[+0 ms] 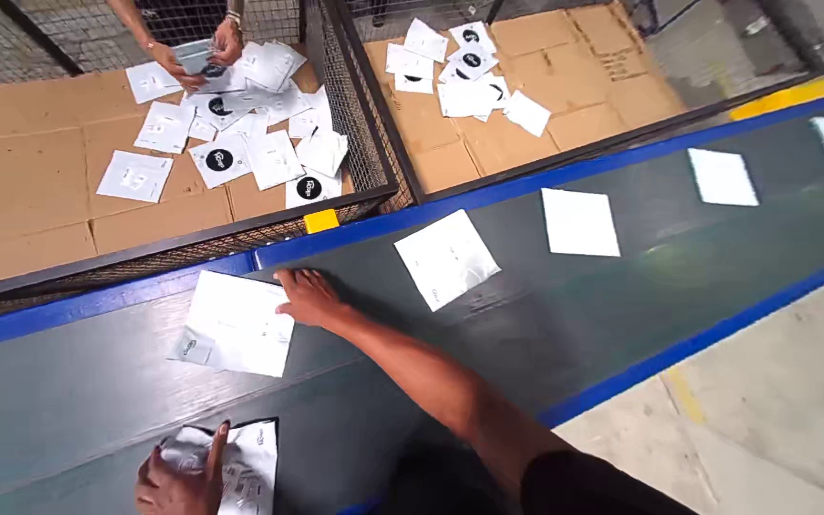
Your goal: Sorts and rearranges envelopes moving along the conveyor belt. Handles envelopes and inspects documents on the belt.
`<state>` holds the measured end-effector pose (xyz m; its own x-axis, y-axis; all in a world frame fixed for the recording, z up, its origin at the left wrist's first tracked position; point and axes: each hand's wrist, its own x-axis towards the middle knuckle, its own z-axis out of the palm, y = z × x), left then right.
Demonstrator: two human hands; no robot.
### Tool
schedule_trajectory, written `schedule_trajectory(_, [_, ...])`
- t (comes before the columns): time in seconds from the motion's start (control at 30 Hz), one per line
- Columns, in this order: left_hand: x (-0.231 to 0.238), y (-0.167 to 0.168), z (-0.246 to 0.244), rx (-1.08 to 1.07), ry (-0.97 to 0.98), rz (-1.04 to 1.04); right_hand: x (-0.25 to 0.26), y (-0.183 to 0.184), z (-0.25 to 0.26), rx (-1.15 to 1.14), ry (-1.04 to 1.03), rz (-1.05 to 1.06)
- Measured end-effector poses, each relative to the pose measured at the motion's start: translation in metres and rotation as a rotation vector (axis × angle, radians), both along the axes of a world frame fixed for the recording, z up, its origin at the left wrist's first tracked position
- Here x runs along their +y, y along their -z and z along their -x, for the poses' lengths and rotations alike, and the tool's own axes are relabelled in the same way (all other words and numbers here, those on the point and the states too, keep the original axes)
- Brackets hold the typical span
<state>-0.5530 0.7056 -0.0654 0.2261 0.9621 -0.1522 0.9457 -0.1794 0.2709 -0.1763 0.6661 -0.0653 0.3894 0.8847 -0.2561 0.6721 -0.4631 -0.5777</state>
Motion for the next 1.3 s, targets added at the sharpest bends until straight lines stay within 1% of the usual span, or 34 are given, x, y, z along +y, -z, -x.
schedule_trajectory(0.07, [0.003, 0.005, 0.013, -0.107, -0.013, -0.039, 0.012, -0.009, -0.017, 0.285, 0.022, -0.004])
schedule_trajectory(0.1, [0.007, 0.01, 0.017, -0.158, -0.022, -0.057, 0.018, -0.017, -0.029, 0.419, 0.073, -0.059])
schedule_trajectory(0.13, [0.009, 0.016, 0.02, -0.176, -0.04, -0.061, 0.024, -0.025, -0.044, 0.545, 0.153, -0.134])
schedule_trajectory(0.2, [0.011, 0.027, 0.026, -0.16, -0.052, -0.077, 0.032, -0.042, -0.082, 0.822, 0.4, -0.298])
schedule_trajectory(0.23, [0.014, 0.027, 0.023, -0.154, -0.046, -0.076, 0.029, -0.051, -0.103, 0.881, 0.49, -0.364])
schedule_trajectory(0.27, [0.021, 0.024, 0.015, -0.186, -0.032, -0.063, 0.017, -0.057, -0.123, 0.802, 0.507, -0.378])
schedule_trajectory(0.3, [0.033, 0.014, 0.004, -0.251, -0.009, -0.048, -0.004, -0.057, -0.134, 0.616, 0.452, -0.344])
schedule_trajectory(0.33, [0.051, -0.002, -0.016, -0.323, 0.006, -0.021, -0.03, -0.052, -0.139, 0.405, 0.352, -0.293])
schedule_trajectory(0.4, [0.098, -0.039, -0.081, -0.476, 0.092, 0.004, -0.089, -0.033, -0.134, 0.036, 0.153, -0.096])
schedule_trajectory(0.43, [0.123, -0.058, -0.124, -0.538, 0.159, 0.002, -0.124, -0.024, -0.124, -0.056, 0.11, 0.023])
schedule_trajectory(0.5, [0.174, -0.095, -0.209, -0.646, 0.212, -0.04, -0.178, -0.007, -0.091, -0.136, 0.089, 0.141])
schedule_trajectory(0.57, [0.213, -0.12, -0.28, -0.728, 0.156, -0.068, -0.207, -0.006, -0.059, -0.192, 0.122, 0.144])
schedule_trajectory(0.6, [0.221, -0.128, -0.307, -0.735, 0.187, -0.061, -0.216, -0.01, -0.046, -0.2, 0.148, 0.149])
schedule_trajectory(0.63, [0.215, -0.131, -0.326, -0.721, 0.275, -0.026, -0.226, -0.013, -0.035, -0.198, 0.174, 0.16])
schedule_trajectory(0.67, [0.194, -0.133, -0.339, -0.706, 0.43, 0.017, -0.233, -0.015, -0.028, -0.197, 0.194, 0.17])
schedule_trajectory(0.7, [0.156, -0.132, -0.346, -0.651, 0.618, 0.078, -0.239, -0.015, -0.023, -0.192, 0.213, 0.17])
schedule_trajectory(0.73, [0.11, -0.123, -0.345, -0.555, 0.799, 0.175, -0.244, -0.014, -0.016, -0.175, 0.229, 0.164])
schedule_trajectory(0.77, [0.06, -0.106, -0.338, -0.43, 0.962, 0.29, -0.249, -0.014, -0.009, -0.149, 0.239, 0.159])
schedule_trajectory(0.8, [0.011, -0.082, -0.323, -0.279, 1.079, 0.393, -0.254, -0.016, -0.001, -0.116, 0.237, 0.162])
schedule_trajectory(0.83, [-0.03, -0.056, -0.301, -0.135, 1.144, 0.438, -0.257, -0.018, 0.006, -0.098, 0.225, 0.166])
schedule_trajectory(0.87, [-0.065, -0.034, -0.276, -0.016, 1.161, 0.423, -0.262, -0.021, 0.013, -0.092, 0.205, 0.175])
schedule_trajectory(0.9, [-0.09, -0.018, -0.251, 0.039, 1.145, 0.38, -0.267, -0.023, 0.021, -0.102, 0.181, 0.19])
schedule_trajectory(0.93, [-0.107, -0.007, -0.231, 0.025, 1.11, 0.309, -0.272, -0.025, 0.029, -0.124, 0.165, 0.212])
schedule_trajectory(1.0, [-0.121, -0.002, -0.195, -0.107, 1.008, 0.199, -0.284, -0.029, 0.042, -0.089, 0.138, 0.278])
schedule_trajectory(1.07, [-0.121, -0.007, -0.177, -0.29, 0.872, 0.167, -0.296, -0.043, 0.021, 0.099, 0.209, 0.256])
schedule_trajectory(1.13, [-0.117, -0.014, -0.168, -0.43, 0.735, 0.234, -0.308, -0.055, -0.032, 0.263, 0.386, 0.117])
schedule_trajectory(1.17, [-0.112, -0.017, -0.17, -0.457, 0.703, 0.238, -0.311, -0.063, -0.066, 0.32, 0.532, -0.009])
schedule_trajectory(1.23, [-0.102, -0.025, -0.193, -0.465, 0.717, 0.227, -0.318, -0.077, -0.13, 0.439, 0.887, -0.247])
schedule_trajectory(1.27, [-0.098, -0.029, -0.212, -0.468, 0.752, 0.228, -0.323, -0.086, -0.153, 0.476, 1.022, -0.292])
schedule_trajectory(1.3, [-0.095, -0.032, -0.234, -0.472, 0.805, 0.22, -0.33, -0.095, -0.166, 0.436, 1.086, -0.277])
